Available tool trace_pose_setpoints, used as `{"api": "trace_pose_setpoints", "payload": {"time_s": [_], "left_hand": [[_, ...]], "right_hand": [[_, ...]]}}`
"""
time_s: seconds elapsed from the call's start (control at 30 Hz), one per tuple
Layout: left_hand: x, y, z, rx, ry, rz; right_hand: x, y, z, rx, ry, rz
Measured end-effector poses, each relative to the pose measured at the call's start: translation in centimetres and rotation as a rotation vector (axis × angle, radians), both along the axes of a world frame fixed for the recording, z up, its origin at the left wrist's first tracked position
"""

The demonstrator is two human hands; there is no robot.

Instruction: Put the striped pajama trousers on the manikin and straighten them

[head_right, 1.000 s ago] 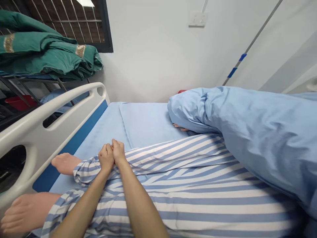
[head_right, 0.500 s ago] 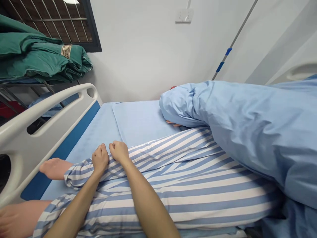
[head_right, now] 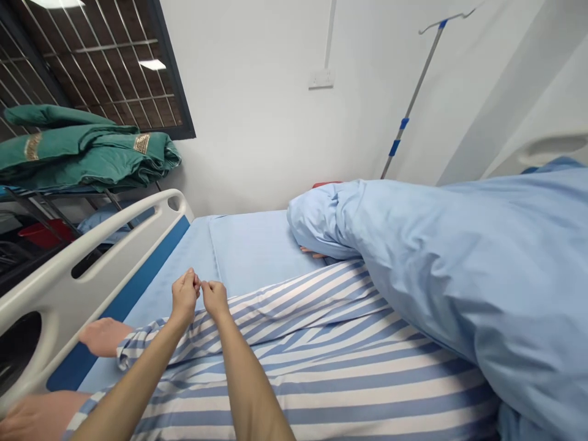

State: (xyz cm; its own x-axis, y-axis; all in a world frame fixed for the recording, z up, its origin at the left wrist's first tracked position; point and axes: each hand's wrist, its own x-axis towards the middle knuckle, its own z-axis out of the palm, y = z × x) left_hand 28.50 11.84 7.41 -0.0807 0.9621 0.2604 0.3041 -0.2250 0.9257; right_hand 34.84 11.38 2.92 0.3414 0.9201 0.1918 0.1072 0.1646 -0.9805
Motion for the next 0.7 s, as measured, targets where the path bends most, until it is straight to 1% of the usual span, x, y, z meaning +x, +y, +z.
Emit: {"api": "trace_pose_setpoints", "payload": {"time_s": [0.03,0.1,0.17,0.23,0.3,0.37,0.43,0.5,0.57,0.63,0.7], "left_hand": [[0.5,-0.1,-0.1,-0.022,-0.028,-0.011],[1.1,-0.5,-1.3,-0.057,-0.001,0.012],[1.2,-0.8,-3.1,-0.061,0.141,0.057],[1.0,-1.0,-4.6,-0.051,0.291,0.071],[0.8,-1.0,-5.4,-0.053,0.368,0.070],[0.7,-0.9,-5.5,-0.063,0.384,0.067],[0.7,-1.0,-5.3,-0.060,0.386,0.043],[0.8,-1.1,-5.0,-0.047,0.403,0.017],[1.0,-1.3,-4.9,-0.042,0.437,0.018],[1.2,-1.4,-4.8,-0.039,0.462,0.041],[1.3,-1.4,-4.9,-0.030,0.476,0.058]], "right_hand": [[0.2,0.1,0.0,0.002,0.011,-0.007],[0.5,0.3,-0.1,0.001,0.030,-0.038],[0.6,0.4,-0.4,0.000,0.048,-0.088],[0.5,0.4,-0.8,-0.008,0.053,-0.130],[0.4,0.3,-0.9,-0.037,-0.005,-0.152],[0.6,0.2,-0.2,-0.076,-0.104,-0.150],[1.2,0.0,1.1,-0.089,-0.189,-0.123],[2.2,-0.3,2.9,-0.060,-0.299,-0.077],[3.2,-0.8,4.4,-0.007,-0.458,-0.039],[3.9,-1.4,4.8,0.035,-0.549,-0.026],[4.4,-2.1,3.9,0.035,-0.548,-0.040]]}}
